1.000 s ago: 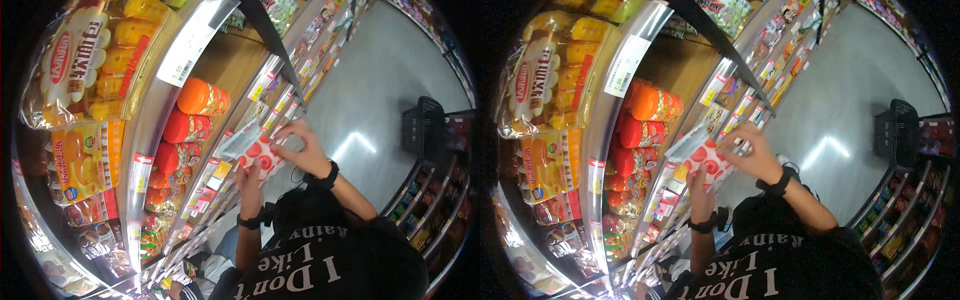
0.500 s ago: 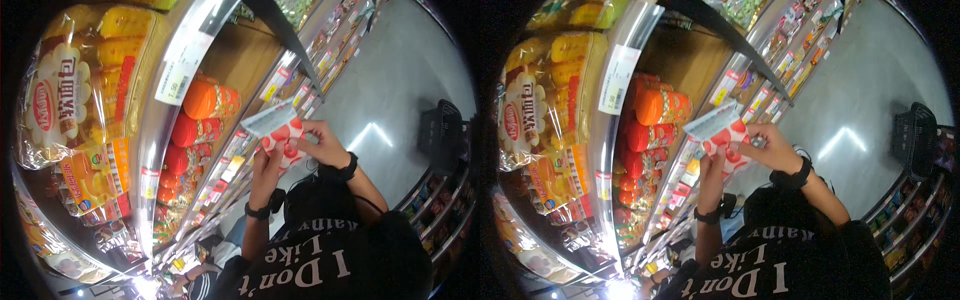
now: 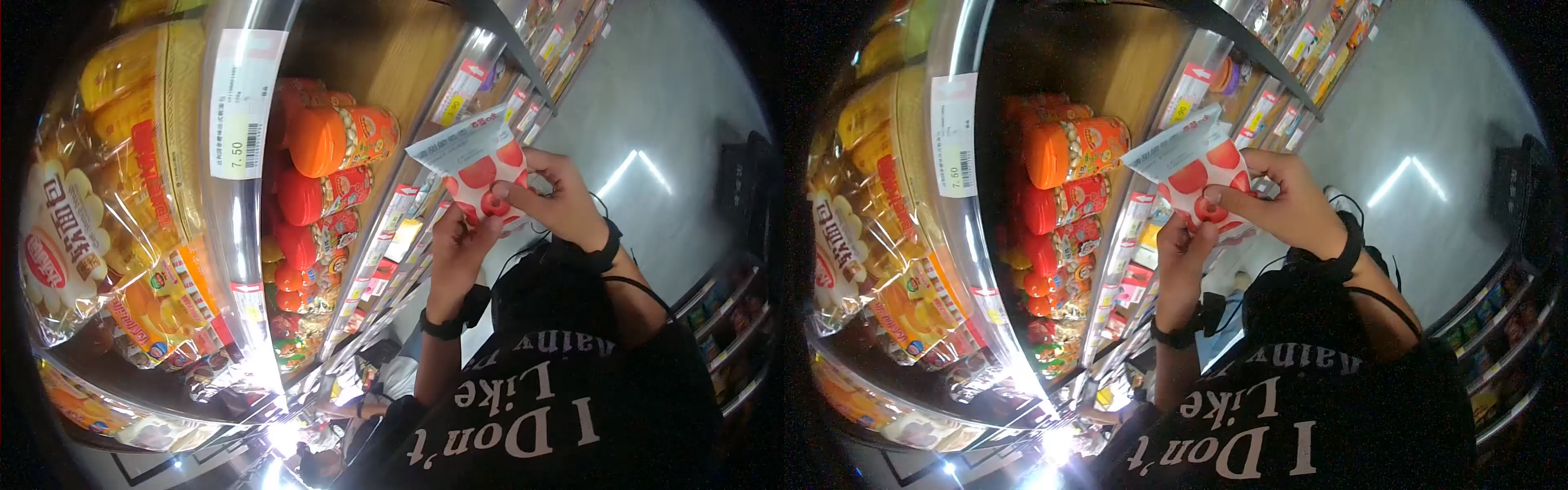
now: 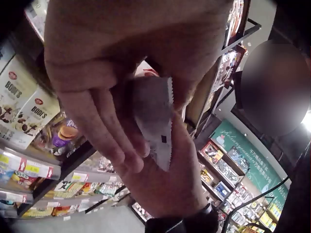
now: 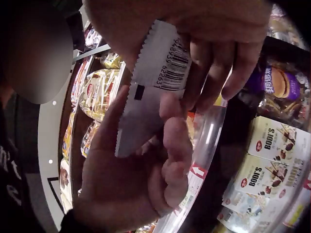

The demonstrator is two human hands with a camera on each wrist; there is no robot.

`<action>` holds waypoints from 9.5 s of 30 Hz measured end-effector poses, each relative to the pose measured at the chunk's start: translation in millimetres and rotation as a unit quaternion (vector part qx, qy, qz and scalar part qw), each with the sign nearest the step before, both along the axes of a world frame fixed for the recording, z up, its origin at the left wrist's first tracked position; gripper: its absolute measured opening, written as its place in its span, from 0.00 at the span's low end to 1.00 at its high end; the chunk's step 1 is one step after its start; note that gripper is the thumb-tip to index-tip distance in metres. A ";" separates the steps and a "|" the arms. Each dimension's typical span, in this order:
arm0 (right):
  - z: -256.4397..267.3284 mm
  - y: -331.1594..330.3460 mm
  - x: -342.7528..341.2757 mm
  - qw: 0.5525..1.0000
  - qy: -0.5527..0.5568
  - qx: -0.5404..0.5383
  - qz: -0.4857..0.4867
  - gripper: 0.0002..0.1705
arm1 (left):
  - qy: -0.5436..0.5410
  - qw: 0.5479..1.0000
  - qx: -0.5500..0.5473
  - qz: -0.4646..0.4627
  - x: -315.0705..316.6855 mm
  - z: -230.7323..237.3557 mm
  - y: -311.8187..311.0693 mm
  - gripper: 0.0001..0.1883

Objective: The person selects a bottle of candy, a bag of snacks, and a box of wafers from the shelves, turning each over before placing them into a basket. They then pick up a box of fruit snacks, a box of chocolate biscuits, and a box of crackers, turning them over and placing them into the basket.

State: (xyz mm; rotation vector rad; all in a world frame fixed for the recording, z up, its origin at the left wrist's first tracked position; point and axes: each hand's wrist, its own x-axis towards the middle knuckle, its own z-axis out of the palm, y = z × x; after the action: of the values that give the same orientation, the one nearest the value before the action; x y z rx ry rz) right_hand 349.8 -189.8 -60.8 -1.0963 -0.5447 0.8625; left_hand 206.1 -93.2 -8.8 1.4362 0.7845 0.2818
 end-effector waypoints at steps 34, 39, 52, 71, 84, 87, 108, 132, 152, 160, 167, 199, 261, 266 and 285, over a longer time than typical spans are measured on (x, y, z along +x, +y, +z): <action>45.7 -1.7 -16.5 0.991 -0.062 0.051 0.107 0.56 | -0.030 0.994 -0.095 0.046 -48.6 -20.2 -19.7 0.26; 56.4 -5.3 -15.6 0.941 -0.331 -0.050 0.048 0.60 | -0.133 0.978 -0.136 0.084 -44.6 -8.8 -24.3 0.26; 60.8 -9.2 -37.2 0.871 -0.486 -0.019 0.072 0.61 | 0.004 0.981 -0.069 0.179 -54.5 6.9 -26.6 0.19; 43.6 40.0 -6.8 0.989 -0.129 0.049 -0.054 0.29 | -0.120 0.985 0.109 0.064 -68.3 17.3 -20.7 0.27; 65.9 146.7 72.5 0.836 -0.524 -0.157 -0.045 0.18 | -0.081 0.958 0.083 0.262 -141.3 -19.1 -6.6 0.23; 60.0 151.6 67.6 0.725 -0.669 -0.120 -0.108 0.16 | -0.075 0.955 0.073 0.276 -158.6 -24.5 -12.8 0.20; -21.3 169.8 136.0 0.548 -0.830 -0.091 -0.051 0.22 | -0.020 0.941 0.135 0.311 -283.1 -37.2 -28.6 0.18; -77.4 28.2 -137.4 0.664 -0.687 -0.279 0.098 0.27 | 0.047 0.951 0.066 0.299 -523.6 -94.0 -1.9 0.21; -171.1 69.5 -256.1 0.637 -0.538 -0.232 0.500 0.28 | 0.151 0.877 0.003 0.455 -559.9 -110.5 -86.6 0.20; -191.6 95.3 -336.7 0.612 -0.585 -0.084 0.525 0.43 | 0.156 0.863 -0.012 0.481 -552.7 -96.4 -110.6 0.20; -229.3 184.4 -442.0 0.559 -0.638 -0.030 0.528 0.56 | 0.141 0.859 -0.043 0.491 -569.0 -96.9 -125.7 0.20; -247.8 206.5 -496.3 0.642 -0.702 -0.113 0.286 0.32 | 0.140 0.866 -0.062 0.477 -691.2 -116.8 -36.6 0.21; 194.7 113.9 -465.5 0.905 -0.186 0.091 0.372 0.15 | -0.349 0.898 0.144 0.225 -561.5 115.7 15.7 0.39; 192.3 111.1 -467.6 0.911 -0.173 0.092 0.364 0.15 | -0.346 0.899 0.142 0.227 -561.7 117.8 12.6 0.40; 199.3 97.7 -474.2 0.894 -0.197 0.058 0.399 0.21 | -0.345 0.907 0.176 0.164 -568.8 107.0 7.6 0.40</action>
State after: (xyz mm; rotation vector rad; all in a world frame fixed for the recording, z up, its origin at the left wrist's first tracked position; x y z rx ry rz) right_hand -124.5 -92.1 138.5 -0.9317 -1.4332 1.2940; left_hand -362.7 -85.6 98.2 1.3852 0.3864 1.1729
